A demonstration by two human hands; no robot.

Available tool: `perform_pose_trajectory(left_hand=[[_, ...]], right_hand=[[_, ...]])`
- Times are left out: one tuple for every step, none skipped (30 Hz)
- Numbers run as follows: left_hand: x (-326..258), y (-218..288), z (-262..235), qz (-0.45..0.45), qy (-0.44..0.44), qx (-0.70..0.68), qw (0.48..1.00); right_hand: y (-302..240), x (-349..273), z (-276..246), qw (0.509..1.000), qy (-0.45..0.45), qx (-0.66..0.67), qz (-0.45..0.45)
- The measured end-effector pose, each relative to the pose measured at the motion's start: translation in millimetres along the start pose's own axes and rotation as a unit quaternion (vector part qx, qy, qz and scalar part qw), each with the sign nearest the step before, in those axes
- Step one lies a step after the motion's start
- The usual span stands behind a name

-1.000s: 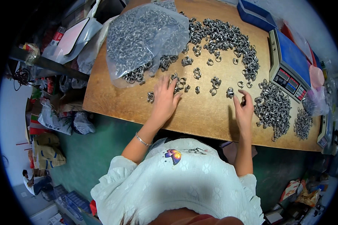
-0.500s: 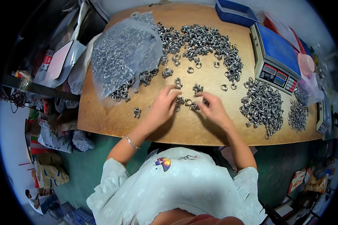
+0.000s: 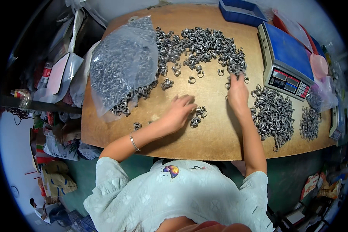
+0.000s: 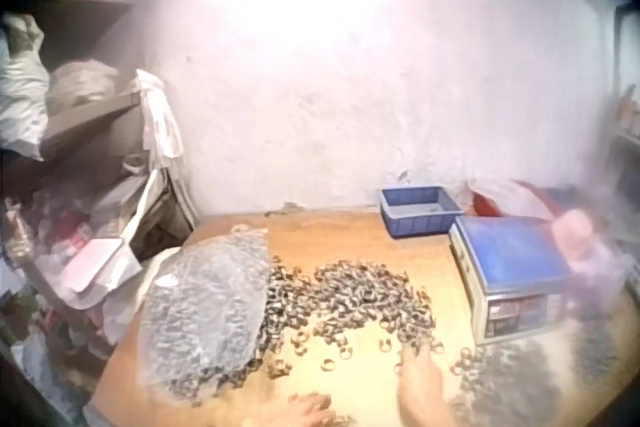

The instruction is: The person sorts small metal rings on a wooden table by hand, taking them from a plastic bag and spreading them across the workspace near a digital scale.

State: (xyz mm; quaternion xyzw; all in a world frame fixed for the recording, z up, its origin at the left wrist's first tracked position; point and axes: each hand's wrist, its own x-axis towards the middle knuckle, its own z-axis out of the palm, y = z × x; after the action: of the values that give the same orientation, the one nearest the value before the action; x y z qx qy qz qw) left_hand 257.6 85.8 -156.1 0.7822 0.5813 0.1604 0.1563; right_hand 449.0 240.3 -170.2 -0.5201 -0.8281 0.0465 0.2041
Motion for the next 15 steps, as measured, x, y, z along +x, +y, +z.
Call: perform_pose_trajectory(left_hand=[[4.1, -4.2, -1.3, -0.013, 0.040, -0.019, 0.999], [12.6, -10.9, -4.3, -0.026, 0.080, -0.038, 0.996], [21.6, -16.6, -8.4, -0.040, 0.121, -0.054, 0.990], [34.2, -20.0, -13.6, -0.053, 0.142, -0.044, 0.987], [47.3, -23.4, -18.7, -0.066, 0.163, -0.035, 0.984], [59.2, -27.3, -21.7, -0.060, 0.173, -0.034, 0.983], [69.4, -33.1, -20.5, -0.060, 0.167, -0.017, 0.984], [79.2, -38.8, -17.6, -0.060, 0.160, 0.000, 0.985], [85.0, -40.6, -15.7, -0.061, 0.154, 0.016, 0.986], [88.3, -40.5, -13.2, -0.023, 0.128, 0.011, 0.991], [87.8, -36.6, -8.1, -0.006, 0.083, 0.033, 0.996], [83.4, -28.3, -2.2, 0.010, 0.035, 0.055, 0.998], [75.7, -21.4, 2.6, 0.024, -0.012, 0.076, 0.997], [65.3, -18.4, 2.5, 0.050, -0.039, 0.050, 0.997], [56.5, -10.6, 0.9, 0.060, -0.068, 0.068, 0.994]], right_hand=[[-6.6, -7.9, -3.5, 1.000, -0.018, 0.017, -0.017], [-12.8, -15.8, -2.4, 0.997, -0.028, 0.048, -0.057], [-21.0, -23.3, -1.4, 0.991, -0.038, 0.080, -0.100], [-30.3, -30.8, -3.1, 0.987, -0.067, 0.092, -0.116], [-37.7, -38.3, -5.3, 0.981, -0.096, 0.105, -0.133], [-39.1, -46.3, -4.2, 0.970, -0.096, 0.135, -0.176], [-42.6, -52.4, -4.8, 0.956, -0.097, 0.166, -0.221], [-47.0, -56.3, -9.3, 0.950, -0.098, 0.194, -0.223], [-46.3, -56.1, -13.2, 0.938, -0.108, 0.232, -0.235], [-44.2, -55.7, -16.3, 0.923, -0.118, 0.270, -0.247], [-41.6, -54.8, -19.6, 0.907, -0.128, 0.307, -0.259], [-36.9, -50.2, -22.0, 0.905, -0.091, 0.358, -0.213], [-32.1, -44.8, -32.8, 0.897, -0.123, 0.408, -0.117], [-22.2, -39.7, -31.6, 0.920, -0.091, 0.377, -0.052], [-7.7, -34.8, -22.3, 0.929, -0.048, 0.366, -0.003]])
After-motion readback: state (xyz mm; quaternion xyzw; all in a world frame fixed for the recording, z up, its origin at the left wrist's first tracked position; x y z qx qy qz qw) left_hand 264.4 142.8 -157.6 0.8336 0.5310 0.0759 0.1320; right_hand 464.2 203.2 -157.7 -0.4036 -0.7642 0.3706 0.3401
